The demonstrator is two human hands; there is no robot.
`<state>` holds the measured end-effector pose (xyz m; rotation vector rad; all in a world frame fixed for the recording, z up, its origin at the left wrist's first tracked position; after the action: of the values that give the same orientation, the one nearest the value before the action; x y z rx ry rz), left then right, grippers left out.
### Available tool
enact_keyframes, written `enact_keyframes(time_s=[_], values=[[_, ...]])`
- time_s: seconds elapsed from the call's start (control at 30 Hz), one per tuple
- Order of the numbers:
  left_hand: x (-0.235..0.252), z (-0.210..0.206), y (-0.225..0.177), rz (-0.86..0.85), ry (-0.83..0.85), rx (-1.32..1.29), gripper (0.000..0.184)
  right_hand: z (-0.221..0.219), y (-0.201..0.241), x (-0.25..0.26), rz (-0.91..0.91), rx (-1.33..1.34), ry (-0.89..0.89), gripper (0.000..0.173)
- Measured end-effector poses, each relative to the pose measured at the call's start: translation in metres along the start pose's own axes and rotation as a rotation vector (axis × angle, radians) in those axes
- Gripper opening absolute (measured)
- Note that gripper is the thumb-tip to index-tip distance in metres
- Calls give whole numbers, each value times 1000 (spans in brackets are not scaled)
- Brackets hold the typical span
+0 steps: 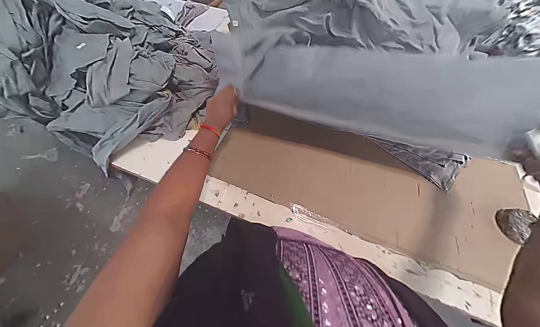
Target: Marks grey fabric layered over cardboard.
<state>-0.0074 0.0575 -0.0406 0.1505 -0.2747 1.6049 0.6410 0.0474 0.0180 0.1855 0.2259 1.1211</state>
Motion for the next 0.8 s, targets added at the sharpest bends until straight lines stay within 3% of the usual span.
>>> enact_keyframes(time_s=[0.03, 0.1, 0.17, 0.23, 0.37, 0.53, 0.8], values=[[-8, -29, 2, -61, 140, 62, 28, -27, -36, 31, 275, 45, -38, 38], [-34, -61, 3, -206, 224, 90, 25, -63, -71, 55, 96, 177, 44, 42], [-62, -69, 6, -337, 174, 70, 23, -87, -86, 50, -31, 195, 124, 44], [-86, -70, 13, -473, 67, 69, 21, -102, -96, 39, -59, 189, 188, 43], [-122, -77, 30, -621, 36, 110, 29, -117, -109, 14, -68, 200, 211, 44], [-142, -73, 31, -698, -52, 173, 32, -127, -120, -2, -78, 189, 195, 43], [-145, -71, 31, -557, 120, 158, 34, -111, -117, -22, -51, 98, 255, 43]])
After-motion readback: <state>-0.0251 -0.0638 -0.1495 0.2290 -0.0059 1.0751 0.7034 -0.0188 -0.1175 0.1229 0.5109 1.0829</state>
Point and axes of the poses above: each hand's wrist, its own x-axis towards the middle knuckle, its own z-axis out of the back of the hand, y = z × x, the point moved 6 cm from there along x, towards the middle knuckle, and after that the axes turned 12 degrees about x, right-handed, at the moved point
